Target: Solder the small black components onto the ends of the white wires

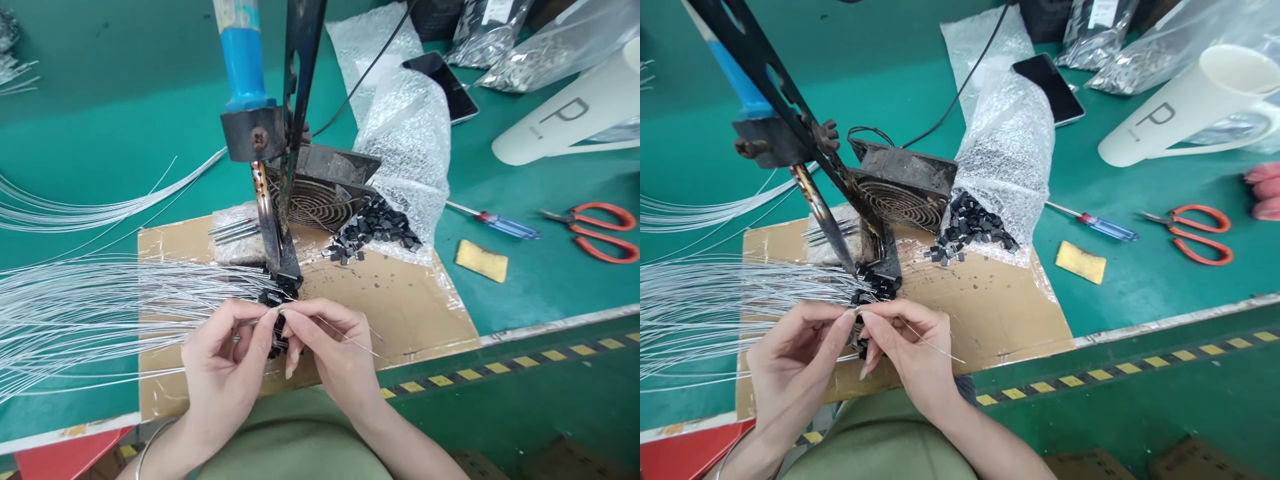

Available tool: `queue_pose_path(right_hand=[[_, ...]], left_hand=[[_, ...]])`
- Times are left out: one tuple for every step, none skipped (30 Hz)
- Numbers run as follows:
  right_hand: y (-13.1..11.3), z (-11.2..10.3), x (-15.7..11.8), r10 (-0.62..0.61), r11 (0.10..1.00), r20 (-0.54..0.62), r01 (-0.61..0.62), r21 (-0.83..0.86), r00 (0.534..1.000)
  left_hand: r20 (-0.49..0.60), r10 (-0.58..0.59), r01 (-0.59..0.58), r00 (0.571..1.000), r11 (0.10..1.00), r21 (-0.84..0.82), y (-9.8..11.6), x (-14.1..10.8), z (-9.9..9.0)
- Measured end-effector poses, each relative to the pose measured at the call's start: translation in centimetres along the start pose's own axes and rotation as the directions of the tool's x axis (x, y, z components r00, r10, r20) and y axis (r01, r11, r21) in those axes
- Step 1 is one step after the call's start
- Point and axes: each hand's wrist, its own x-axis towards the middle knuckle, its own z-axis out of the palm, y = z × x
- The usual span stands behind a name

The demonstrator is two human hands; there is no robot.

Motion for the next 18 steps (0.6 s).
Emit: queue_pose_path(right_hand=[[0.0, 0.0, 0.0, 0.005, 1.0, -0.002, -0.005, 0.003, 1.0], [0.0, 0.0, 0.0, 0.011, 1.0, -0.002, -0.011, 0.004, 1.0], [0.0, -0.1, 0.1, 0.019, 1.0, 0.002, -0.019, 0.006, 1.0], [0.0, -0.2, 0.1, 0.029, 1.0, 0.008, -0.029, 0.006, 1.0], [0.0, -0.2, 0.1, 0.038, 0.999, 0.017, -0.038, 0.008, 0.999], [-0.1, -0.3, 0.0, 0.048, 0.999, 0.028, -0.048, 0.012, 0.998], [-0.1, -0.4, 0.0, 0.059, 0.998, 0.038, -0.059, 0.017, 0.998], [-0.1, -0.4, 0.0, 0.07, 0.997, 0.048, -0.071, 0.024, 0.996], [-0.2, -0.5, 0.0, 0.083, 0.996, 0.055, -0.085, 0.031, 0.995], [-0.3, -0.5, 0.0, 0.098, 0.994, 0.058, -0.1, 0.036, 0.993], [-0.4, -0.5, 0.0, 0.115, 0.992, 0.059, -0.117, 0.039, 0.992], [-0.5, -0.5, 0.1, 0.132, 0.99, 0.059, -0.134, 0.04, 0.99], [-0.6, -0.6, 0.1, 0.148, 0.988, 0.061, -0.151, 0.039, 0.987], [-0.8, -0.6, 0.2, 0.163, 0.986, 0.063, -0.165, 0.035, 0.985], [-0.9, -0.7, 0.2, 0.177, 0.983, 0.067, -0.179, 0.028, 0.982], [-1.1, -0.7, 0.3, 0.188, 0.981, 0.074, -0.19, 0.021, 0.979], [-1.2, -0.8, 0.3, 0.198, 0.98, 0.081, -0.199, 0.015, 0.977], [-1.3, -0.8, 0.4, 0.205, 0.978, 0.086, -0.206, 0.009, 0.975]], left_hand=[[0.002, 0.006, -0.006, 1.0, 1.0, 0.011, -0.1, 0.0, 0.0], [0.007, 0.011, -0.011, 1.0, 1.0, 0.019, -0.2, -0.1, -0.1], [0.013, 0.017, -0.017, 1.0, 1.0, 0.026, -0.2, -0.1, -0.1], [0.019, 0.019, -0.02, 1.0, 0.999, 0.032, -0.3, -0.2, -0.1], [0.023, 0.023, -0.024, 0.999, 0.999, 0.037, -0.3, -0.2, -0.1], [0.025, 0.025, -0.026, 0.999, 0.999, 0.04, -0.3, -0.2, -0.1], [0.029, 0.027, -0.028, 0.999, 0.999, 0.041, -0.4, -0.2, -0.1], [0.033, 0.031, -0.033, 0.999, 0.999, 0.041, -0.4, -0.2, -0.2], [0.036, 0.037, -0.038, 0.999, 0.998, 0.042, -0.4, -0.2, -0.2], [0.038, 0.045, -0.047, 0.998, 0.998, 0.043, -0.4, -0.3, -0.2], [0.043, 0.053, -0.055, 0.998, 0.997, 0.047, -0.4, -0.3, -0.3], [0.049, 0.058, -0.061, 0.997, 0.997, 0.056, -0.3, -0.3, -0.4], [0.054, 0.065, -0.068, 0.996, 0.996, 0.065, -0.3, -0.3, -0.4], [0.062, 0.069, -0.073, 0.996, 0.995, 0.073, -0.2, -0.3, -0.5], [0.07, 0.071, -0.077, 0.995, 0.994, 0.08, -0.2, -0.3, -0.6], [0.078, 0.077, -0.083, 0.994, 0.993, 0.084, -0.2, -0.3, -0.7], [0.084, 0.084, -0.092, 0.993, 0.992, 0.087, -0.2, -0.3, -0.7], [0.086, 0.095, -0.102, 0.992, 0.991, 0.088, -0.2, -0.3, -0.8]])
